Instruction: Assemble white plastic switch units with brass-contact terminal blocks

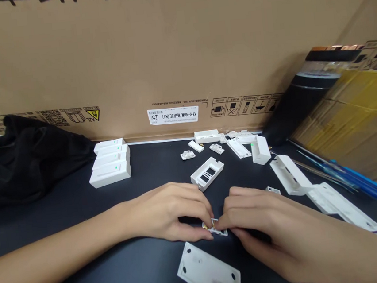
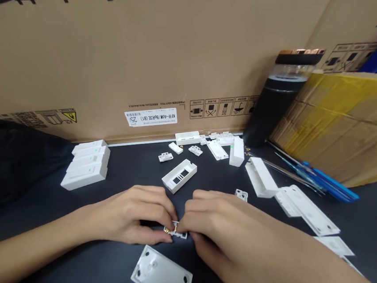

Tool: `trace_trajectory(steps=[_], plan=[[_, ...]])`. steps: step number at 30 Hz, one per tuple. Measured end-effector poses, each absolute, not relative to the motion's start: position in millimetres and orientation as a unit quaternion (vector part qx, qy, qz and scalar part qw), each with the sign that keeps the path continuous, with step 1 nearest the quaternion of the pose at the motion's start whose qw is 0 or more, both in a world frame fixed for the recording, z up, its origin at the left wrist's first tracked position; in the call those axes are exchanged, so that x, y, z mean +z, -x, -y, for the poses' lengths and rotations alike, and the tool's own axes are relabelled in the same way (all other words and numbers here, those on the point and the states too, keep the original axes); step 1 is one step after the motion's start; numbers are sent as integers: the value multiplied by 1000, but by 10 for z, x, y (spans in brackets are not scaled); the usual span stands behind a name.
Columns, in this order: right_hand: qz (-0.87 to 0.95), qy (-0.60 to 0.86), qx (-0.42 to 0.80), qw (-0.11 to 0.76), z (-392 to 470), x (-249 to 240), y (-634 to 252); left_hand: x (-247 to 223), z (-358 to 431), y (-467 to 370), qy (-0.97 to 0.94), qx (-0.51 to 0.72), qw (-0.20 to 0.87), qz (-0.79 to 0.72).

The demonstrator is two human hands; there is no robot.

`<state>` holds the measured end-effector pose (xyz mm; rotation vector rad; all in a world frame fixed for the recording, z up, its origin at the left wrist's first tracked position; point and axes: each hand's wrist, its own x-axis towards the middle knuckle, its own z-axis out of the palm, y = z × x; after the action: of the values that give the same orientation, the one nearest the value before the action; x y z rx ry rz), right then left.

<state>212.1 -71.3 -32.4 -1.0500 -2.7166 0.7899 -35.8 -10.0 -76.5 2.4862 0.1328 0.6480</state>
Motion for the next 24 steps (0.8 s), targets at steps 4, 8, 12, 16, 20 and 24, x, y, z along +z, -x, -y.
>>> trace_trajectory(steps=[4,8,12,16,20,24], plan=[[895,349,272,62,701,-350,-2118,-751,101,369,-934,238,264,-44],[891,354,276,69,691,-344,-2113,-740,115,372,-935,245,254,-46],[885,368,278,63,703,-338,-2127,-735,118,369,-937,241,248,-49],[885,376,270,51,726,-363,-2149,-724,120,363,-938,235,249,-57],[893,370,251,58,733,-377,-2156,-710,128,354,-938,221,258,-68],[902,356,232,76,734,-365,-2143,-708,132,352,-949,197,236,-68]])
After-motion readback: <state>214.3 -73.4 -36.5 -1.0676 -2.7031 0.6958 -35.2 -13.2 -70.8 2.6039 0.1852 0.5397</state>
